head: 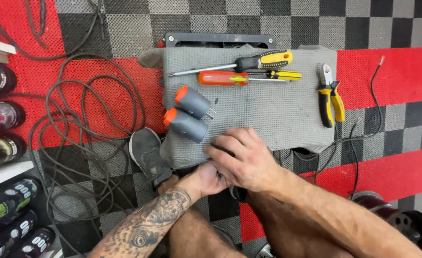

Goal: Assembling an electrical plug by stripping wires and securing them into the terminals using a screwdriver.

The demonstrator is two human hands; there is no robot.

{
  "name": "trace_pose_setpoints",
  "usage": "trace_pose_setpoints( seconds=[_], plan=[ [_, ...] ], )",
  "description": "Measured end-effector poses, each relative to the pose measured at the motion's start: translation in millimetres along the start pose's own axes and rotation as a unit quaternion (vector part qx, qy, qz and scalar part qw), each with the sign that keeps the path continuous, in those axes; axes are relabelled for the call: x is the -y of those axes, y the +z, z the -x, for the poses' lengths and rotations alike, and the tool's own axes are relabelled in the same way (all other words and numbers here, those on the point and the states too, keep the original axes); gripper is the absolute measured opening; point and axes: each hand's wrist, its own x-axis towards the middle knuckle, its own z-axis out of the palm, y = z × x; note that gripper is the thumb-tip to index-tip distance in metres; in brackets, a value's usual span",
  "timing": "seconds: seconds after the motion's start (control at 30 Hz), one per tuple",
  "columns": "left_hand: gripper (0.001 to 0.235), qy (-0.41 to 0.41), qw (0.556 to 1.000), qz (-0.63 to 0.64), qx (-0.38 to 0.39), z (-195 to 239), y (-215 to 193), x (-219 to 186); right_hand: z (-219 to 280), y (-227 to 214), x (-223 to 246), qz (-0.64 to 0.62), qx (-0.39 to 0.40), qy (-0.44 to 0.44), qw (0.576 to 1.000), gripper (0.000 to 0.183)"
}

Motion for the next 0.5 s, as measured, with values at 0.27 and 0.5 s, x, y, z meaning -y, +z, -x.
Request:
trace_pose_setpoints(
  seconds=[0.27, 0.5],
  plan=[
    [0.050, 0.003, 0.999, 0.006, -0.032, -3, 1, -3, 32, -9, -14, 0.053, 0.022, 0.125, 0.990, 0.036],
    [0.051, 0.019, 0.998, -0.014, -0.052, 0, -4, 0, 53, -43, 4, -0.081, 0.082, 0.014, 0.993, 0.026]
  ],
)
